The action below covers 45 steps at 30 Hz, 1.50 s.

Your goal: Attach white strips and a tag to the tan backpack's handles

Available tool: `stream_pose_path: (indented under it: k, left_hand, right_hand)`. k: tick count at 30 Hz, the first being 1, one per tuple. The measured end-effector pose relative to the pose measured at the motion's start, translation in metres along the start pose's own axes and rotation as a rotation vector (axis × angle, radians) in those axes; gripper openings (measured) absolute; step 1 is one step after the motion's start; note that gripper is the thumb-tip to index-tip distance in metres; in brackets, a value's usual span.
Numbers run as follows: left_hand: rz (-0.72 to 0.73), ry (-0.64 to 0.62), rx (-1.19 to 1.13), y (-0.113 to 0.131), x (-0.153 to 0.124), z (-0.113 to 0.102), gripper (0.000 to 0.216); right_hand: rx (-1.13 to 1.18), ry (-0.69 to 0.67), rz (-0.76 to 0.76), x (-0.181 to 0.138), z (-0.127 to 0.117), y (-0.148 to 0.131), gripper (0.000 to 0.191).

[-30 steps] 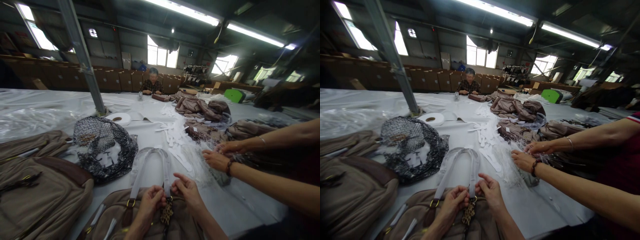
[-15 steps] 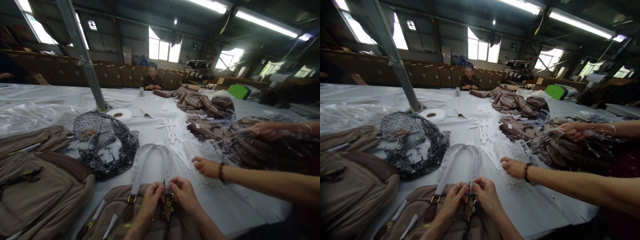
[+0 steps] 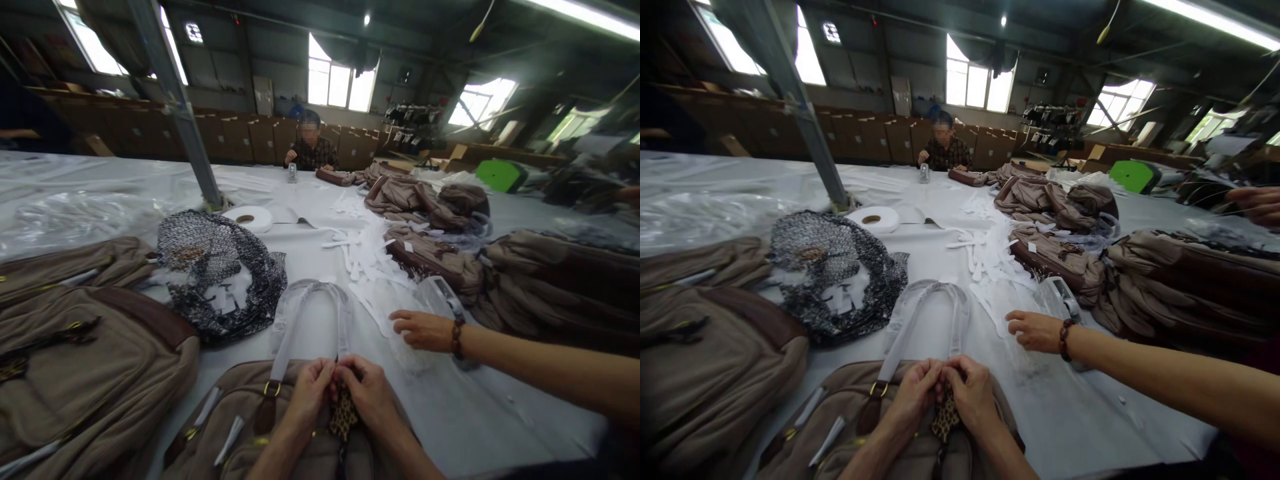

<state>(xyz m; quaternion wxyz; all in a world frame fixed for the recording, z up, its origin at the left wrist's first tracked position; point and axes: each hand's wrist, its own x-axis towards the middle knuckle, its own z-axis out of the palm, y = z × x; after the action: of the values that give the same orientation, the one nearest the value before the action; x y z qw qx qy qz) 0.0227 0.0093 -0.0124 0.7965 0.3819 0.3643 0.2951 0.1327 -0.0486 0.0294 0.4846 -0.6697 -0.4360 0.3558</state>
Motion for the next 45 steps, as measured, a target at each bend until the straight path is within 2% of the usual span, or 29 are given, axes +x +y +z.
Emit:
stream_pose_path:
  k: [6, 14, 19, 21, 26, 30, 35, 38, 41, 43, 45]
  left_hand:
    - [-0.015, 0.008, -0.040, -0.005, 0.004, -0.002, 0.040]
    - [-0.041, 0.046, -0.095, -0.004, 0.003, 0.000, 0.036]
    - [-0.045, 0.089, -0.097, -0.005, 0.004, 0.004, 0.035]
    - [-0.044, 0.103, -0.095, -0.006, 0.005, 0.004, 0.035]
    - [-0.043, 0.156, -0.102, -0.008, 0.007, 0.005, 0.039]
    - [-0.049, 0.170, -0.112, -0.008, 0.009, 0.002, 0.038]
    - [-0.027, 0.144, -0.132, -0.005, 0.012, 0.002, 0.037]
    - [-0.030, 0.090, -0.127, 0.005, 0.008, 0.004, 0.039]
    - [-0.013, 0.064, -0.079, 0.032, -0.001, -0.004, 0.046]
    - [0.040, 0.126, -0.020, 0.059, -0.006, -0.020, 0.050]
    - [0.118, 0.215, 0.065, 0.087, -0.008, -0.042, 0.049]
  right_hand:
    - [0.054, 0.015, 0.034, 0.002, 0.003, 0.009, 0.021]
    - [-0.052, 0.030, -0.099, 0.002, 0.004, 0.009, 0.019]
    - [0.104, -0.019, 0.101, 0.005, 0.003, 0.024, 0.022]
    - [0.116, -0.054, 0.127, 0.006, 0.002, 0.027, 0.025]
    - [-0.043, -0.034, 0.030, 0.005, 0.003, 0.029, 0.025]
    - [-0.066, -0.045, 0.031, 0.007, 0.005, 0.032, 0.024]
    - [-0.084, 0.028, -0.015, 0.013, 0.011, 0.037, 0.026]
    - [-0.086, 0.035, -0.076, 0.016, 0.010, 0.036, 0.032]
    - [-0.067, 0.169, -0.086, 0.010, -0.006, 0.021, 0.041]
    - [-0.022, 0.280, -0.080, -0.006, -0.025, 0.000, 0.043]
    - [0.071, 0.267, -0.152, -0.033, -0.050, -0.027, 0.043]
